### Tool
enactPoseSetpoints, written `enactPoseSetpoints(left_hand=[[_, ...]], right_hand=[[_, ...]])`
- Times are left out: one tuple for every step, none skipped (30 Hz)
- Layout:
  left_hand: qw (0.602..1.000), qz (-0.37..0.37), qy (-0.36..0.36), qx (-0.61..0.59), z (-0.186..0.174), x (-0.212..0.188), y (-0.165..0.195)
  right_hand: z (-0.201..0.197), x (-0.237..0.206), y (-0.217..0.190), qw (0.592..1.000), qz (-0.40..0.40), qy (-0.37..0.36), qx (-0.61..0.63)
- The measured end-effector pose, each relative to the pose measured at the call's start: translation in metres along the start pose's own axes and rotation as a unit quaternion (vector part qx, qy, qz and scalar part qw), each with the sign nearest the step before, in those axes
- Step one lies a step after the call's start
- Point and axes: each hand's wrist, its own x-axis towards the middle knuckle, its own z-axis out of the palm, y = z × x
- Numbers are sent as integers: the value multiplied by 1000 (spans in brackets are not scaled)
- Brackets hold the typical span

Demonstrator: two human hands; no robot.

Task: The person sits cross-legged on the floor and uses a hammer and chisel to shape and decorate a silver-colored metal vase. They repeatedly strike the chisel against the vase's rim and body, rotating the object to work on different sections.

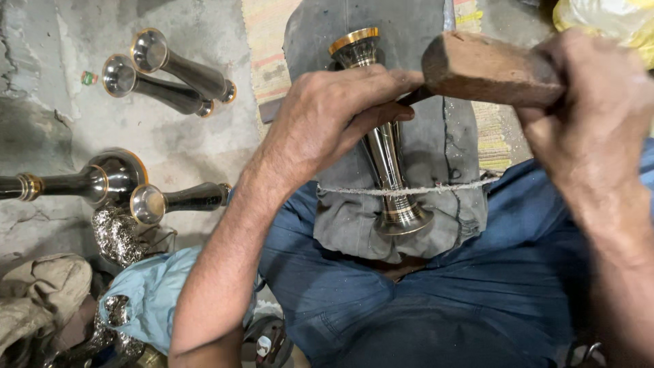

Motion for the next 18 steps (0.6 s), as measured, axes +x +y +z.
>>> enactPoseSetpoints(left_hand=[[1000,-8,2,-7,0,-1,0],[1000,-18,3,-14,1,-3,-1],[999,-32,4,-22,2,-7,0],[998,-34,27,-41,4,-11,0],[997,-32,51,-57,7,-13,-1],[994,-27,74,-74,10,-16,-3],[991,-40,95,-89,14,-18,-4],[986,-56,115,-106,19,-20,-4],[981,-84,128,-124,23,-24,-3],[973,-111,142,-142,28,-28,-1],[966,-139,153,-156,32,-29,-1],[957,-170,163,-172,36,-30,0],[953,-170,177,-179,41,-31,2],[950,-163,194,-184,46,-29,2],[946,-159,212,-187,49,-28,2],[943,-179,216,-178,52,-30,4],[940,-198,220,-169,54,-32,5],[938,-209,224,-159,57,-31,5]], right_hand=[[-4,2,0,996,19,2,87],[-9,3,-1,984,38,2,174],[-13,4,-2,979,40,-9,198],[-15,5,-2,974,42,-20,222],[-17,7,1,983,28,-34,180],[-15,9,3,977,34,-31,207],[-11,10,7,971,41,-28,233],[-1,14,10,941,67,-14,330],[10,19,16,936,56,-22,347],[21,23,22,930,44,-30,363],[30,29,32,934,29,-45,354],[36,33,40,940,13,-66,334],[43,36,46,948,1,-75,309],[47,41,52,955,-10,-83,284],[51,46,55,961,-24,-85,264],[53,50,56,963,-32,-90,253],[55,57,56,965,-41,-93,243],[56,65,55,967,-53,-96,232]])
